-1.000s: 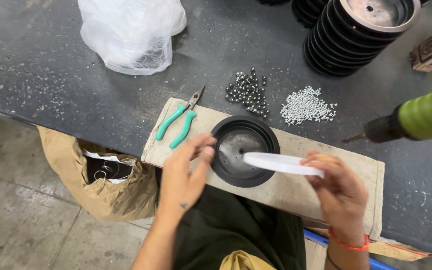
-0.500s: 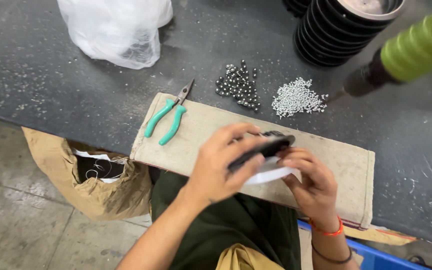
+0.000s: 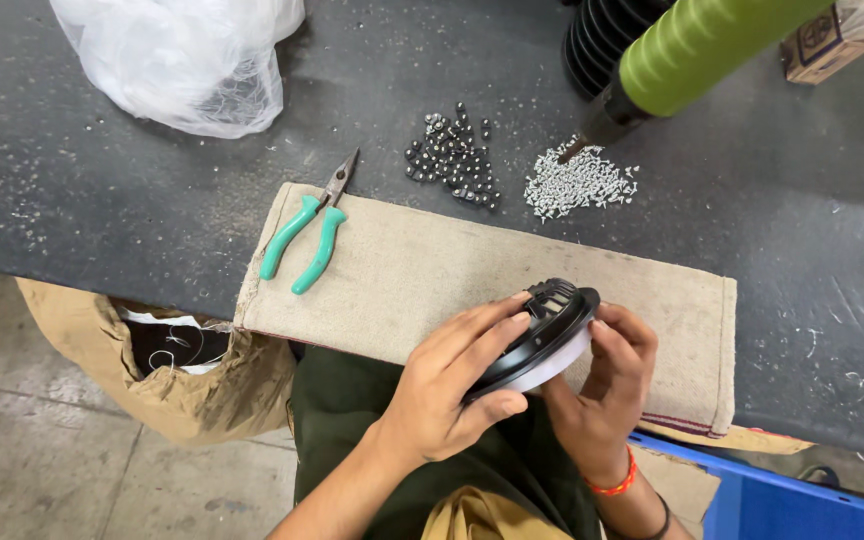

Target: The person assembles small metal pins into a black circular plastic component using a green glue gun. They place pins into holes, apply adhesive, and repeat the process on multiple units on a workbench.

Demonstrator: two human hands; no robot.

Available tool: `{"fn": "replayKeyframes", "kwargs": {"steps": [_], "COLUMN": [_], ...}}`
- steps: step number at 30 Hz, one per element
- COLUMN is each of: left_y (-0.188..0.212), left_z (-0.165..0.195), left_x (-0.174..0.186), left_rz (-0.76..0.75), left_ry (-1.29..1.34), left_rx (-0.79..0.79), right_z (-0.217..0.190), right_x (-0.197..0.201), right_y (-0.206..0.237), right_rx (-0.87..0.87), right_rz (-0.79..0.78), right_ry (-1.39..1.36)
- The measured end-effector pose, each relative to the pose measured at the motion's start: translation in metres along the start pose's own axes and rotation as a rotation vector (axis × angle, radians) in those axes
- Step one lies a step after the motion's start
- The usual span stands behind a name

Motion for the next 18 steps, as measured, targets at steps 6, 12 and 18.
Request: {"fn": "replayKeyframes", "kwargs": {"steps": [6,12,18], "left_y": [0.001,0.000,-0.008], "left_z": [-0.001,-0.001,0.002], "left_x": [0.002,0.004,0.022], "left_rz": [-0.008,0.010,-0.043], "left_ry": [0.022,0.043,-0.033], "left_rx": [0.009,-0.006,-0.071], "right_z": [-0.017,-0.017,-0.012], "right_x": [-0.003,-0.006,0.004], "right_y": [-0.011,-0.011,-0.037], "right_rx": [0.106,0.170,0.108], "right_rz": [-0.069,-0.057,-0.011], "right_ry": [0.161,0.202,0.056]}}
Point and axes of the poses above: each hand's wrist, its own y-axis away from the middle knuckle, its own x-axis out of the back of the hand, z = x × y, the point moved 4 cm from there along -y, towards the middle knuckle, and after that the axes turned 10 degrees about x, right-handed, at the moved point
